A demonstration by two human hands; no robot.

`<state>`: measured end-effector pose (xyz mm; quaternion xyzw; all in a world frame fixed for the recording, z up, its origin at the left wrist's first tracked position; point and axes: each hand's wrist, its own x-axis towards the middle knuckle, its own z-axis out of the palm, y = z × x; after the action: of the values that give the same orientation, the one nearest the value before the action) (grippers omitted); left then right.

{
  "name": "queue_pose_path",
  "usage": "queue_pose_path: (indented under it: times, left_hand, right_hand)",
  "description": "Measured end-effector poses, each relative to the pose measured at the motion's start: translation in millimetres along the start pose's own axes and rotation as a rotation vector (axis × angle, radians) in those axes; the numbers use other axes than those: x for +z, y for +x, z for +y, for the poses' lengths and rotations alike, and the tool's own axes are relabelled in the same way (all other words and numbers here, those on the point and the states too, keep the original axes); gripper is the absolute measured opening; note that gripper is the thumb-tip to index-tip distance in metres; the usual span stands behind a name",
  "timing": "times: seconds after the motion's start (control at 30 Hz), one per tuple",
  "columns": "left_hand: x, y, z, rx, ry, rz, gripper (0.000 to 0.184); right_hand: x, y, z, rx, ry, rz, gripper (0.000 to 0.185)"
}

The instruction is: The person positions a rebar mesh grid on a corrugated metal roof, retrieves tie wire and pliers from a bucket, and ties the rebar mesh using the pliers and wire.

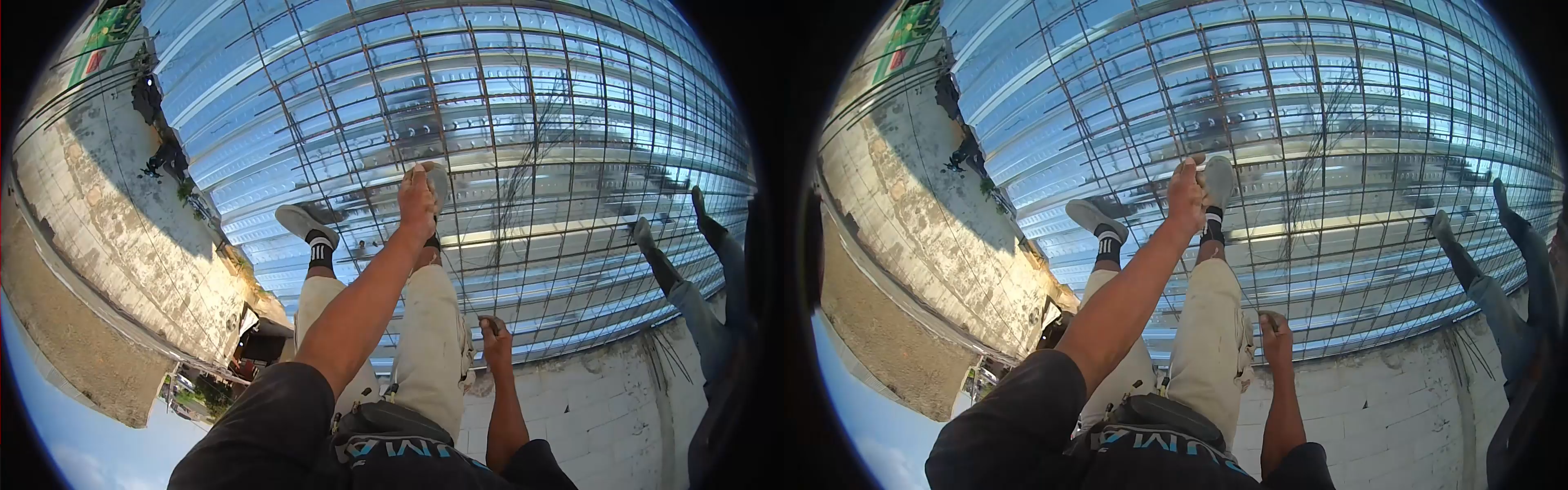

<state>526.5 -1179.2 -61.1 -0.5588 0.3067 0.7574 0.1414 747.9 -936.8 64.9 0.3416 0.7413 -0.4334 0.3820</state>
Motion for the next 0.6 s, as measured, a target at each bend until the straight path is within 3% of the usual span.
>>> queue_pose_path:
  times: [0.1,0.2,0.33,0.5,0.53,0.6]
  left_hand:
    - [-41,-5,-16,-0.100,-0.008,0.016,0.025]
    - [-74,-23,-25,-0.178,0.058,0.038,0.024]
    - [-112,-41,-9,-0.288,-0.057,0.099,0.021]
    - [-189,-16,35,-0.255,-0.018,0.014,0.018]
    - [-209,-9,47,-0.231,0.053,-0.097,0.024]
    - [-249,12,73,-0.199,0.280,-0.162,0.031]
  right_hand:
    - [2,55,-25,0.114,-0.003,-0.008,0.025]
    - [45,90,-101,-0.082,-0.235,-0.023,0.031]
    - [139,101,-181,-0.251,-0.431,-0.236,0.029]
    - [253,115,-161,-0.345,-0.134,-0.260,0.026]
    - [269,119,-155,-0.356,-0.039,-0.283,0.025]
    - [295,119,-160,-0.266,-0.139,-0.278,0.023]
